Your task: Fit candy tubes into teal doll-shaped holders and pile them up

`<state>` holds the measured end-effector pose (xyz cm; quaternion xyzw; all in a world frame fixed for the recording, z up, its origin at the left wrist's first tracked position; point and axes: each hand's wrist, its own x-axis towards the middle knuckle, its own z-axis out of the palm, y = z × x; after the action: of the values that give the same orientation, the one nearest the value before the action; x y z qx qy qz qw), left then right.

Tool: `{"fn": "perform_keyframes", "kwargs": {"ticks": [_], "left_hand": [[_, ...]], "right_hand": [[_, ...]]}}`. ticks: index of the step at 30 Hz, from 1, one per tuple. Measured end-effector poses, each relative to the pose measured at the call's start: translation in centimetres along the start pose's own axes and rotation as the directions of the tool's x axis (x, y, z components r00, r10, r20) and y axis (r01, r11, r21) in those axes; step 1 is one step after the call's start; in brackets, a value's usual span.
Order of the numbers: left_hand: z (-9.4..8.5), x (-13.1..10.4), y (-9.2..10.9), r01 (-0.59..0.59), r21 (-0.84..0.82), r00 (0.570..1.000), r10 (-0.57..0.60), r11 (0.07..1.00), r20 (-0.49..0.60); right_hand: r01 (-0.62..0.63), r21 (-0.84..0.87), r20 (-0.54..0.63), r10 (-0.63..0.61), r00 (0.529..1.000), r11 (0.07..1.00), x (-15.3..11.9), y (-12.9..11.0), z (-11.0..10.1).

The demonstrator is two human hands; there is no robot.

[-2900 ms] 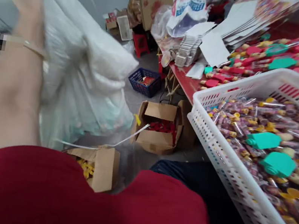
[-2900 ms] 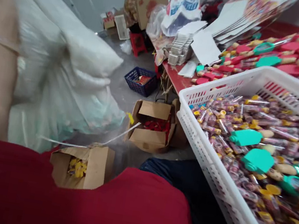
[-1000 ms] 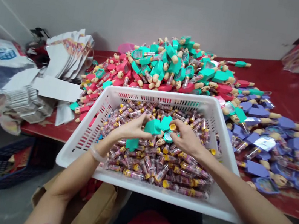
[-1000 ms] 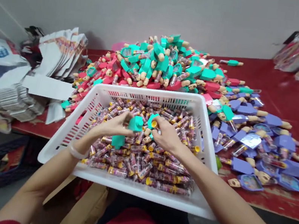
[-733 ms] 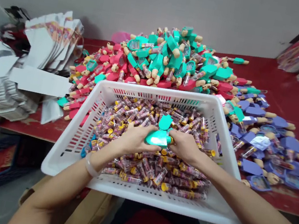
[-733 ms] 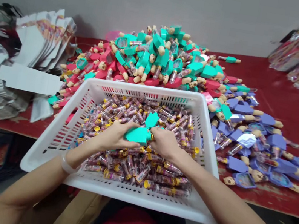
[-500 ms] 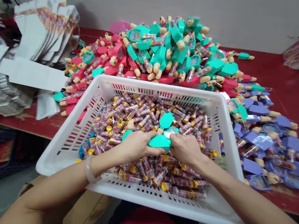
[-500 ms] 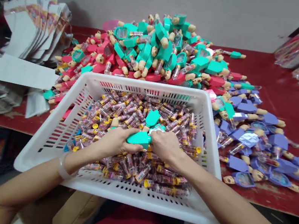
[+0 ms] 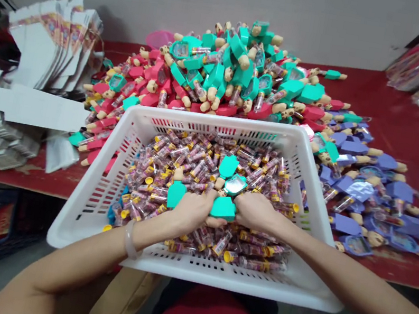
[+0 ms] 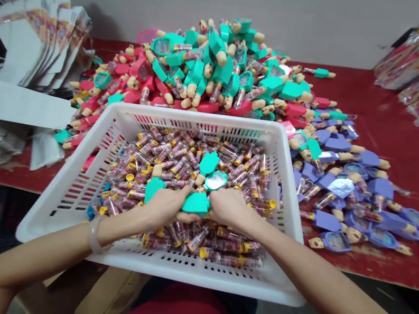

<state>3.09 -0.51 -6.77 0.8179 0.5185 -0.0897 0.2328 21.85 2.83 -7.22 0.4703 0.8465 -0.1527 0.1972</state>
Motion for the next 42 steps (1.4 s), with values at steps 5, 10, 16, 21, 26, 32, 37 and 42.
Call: {"fn": "perform_keyframes", "kwargs": {"ticks": [5,10,16,21,26,32,37,42], "left_hand": [[-0.3,0.6,-0.7,-0.109,0.073,0.982,0.119,0.991,-0.146],[-1.4,1.0,-2.4,-0.116,-0.418,0.986,0.055,0.901,-0.155],[-1.8,0.9,-3.2,-0.03,-0.627,0.991,0.107,0.779,0.085],[-0.7,0.9,-2.5,-0.114,-0.051,0.968,0.1,0.992,-0.232],[-1.1,0.4,-1.7,-0.064,0.029,0.969,0.069,0.998,-0.238],[-1.7,-0.2,-1.7,-0.017,-0.53,0.999,-0.006,0.848,-0.043],[-1.0,0.7,-2.6,0.536,-0.804,0.791,0.18,0.257,0.584],[-1.1,0.9,-3.0,0.671,-0.724,0.656,0.327,0.158,0.68]], "right_hand": [[0.016,0.12,0.016,-0.019,1.0,0.993,0.7,0.9,-0.2],[-0.058,0.014,-0.21,0.06,0.976,0.998,1.2,1.3,-0.1],[0.0,-0.065,-0.388,-0.025,0.921,0.998,1.4,1.5,-0.4],[-0.082,-0.033,-0.182,0.075,0.98,0.996,1.5,2.0,-0.9],[-0.039,-0.073,-0.201,0.024,0.979,0.997,1.4,2.0,-1.1],[-0.018,-0.108,-0.281,-0.013,0.959,0.994,0.8,1.3,-0.4],[0.057,-0.18,-0.386,-0.124,0.914,0.982,0.2,1.0,0.5],[0.088,-0.21,-0.454,-0.177,0.873,0.974,-0.5,0.7,0.8]]}}
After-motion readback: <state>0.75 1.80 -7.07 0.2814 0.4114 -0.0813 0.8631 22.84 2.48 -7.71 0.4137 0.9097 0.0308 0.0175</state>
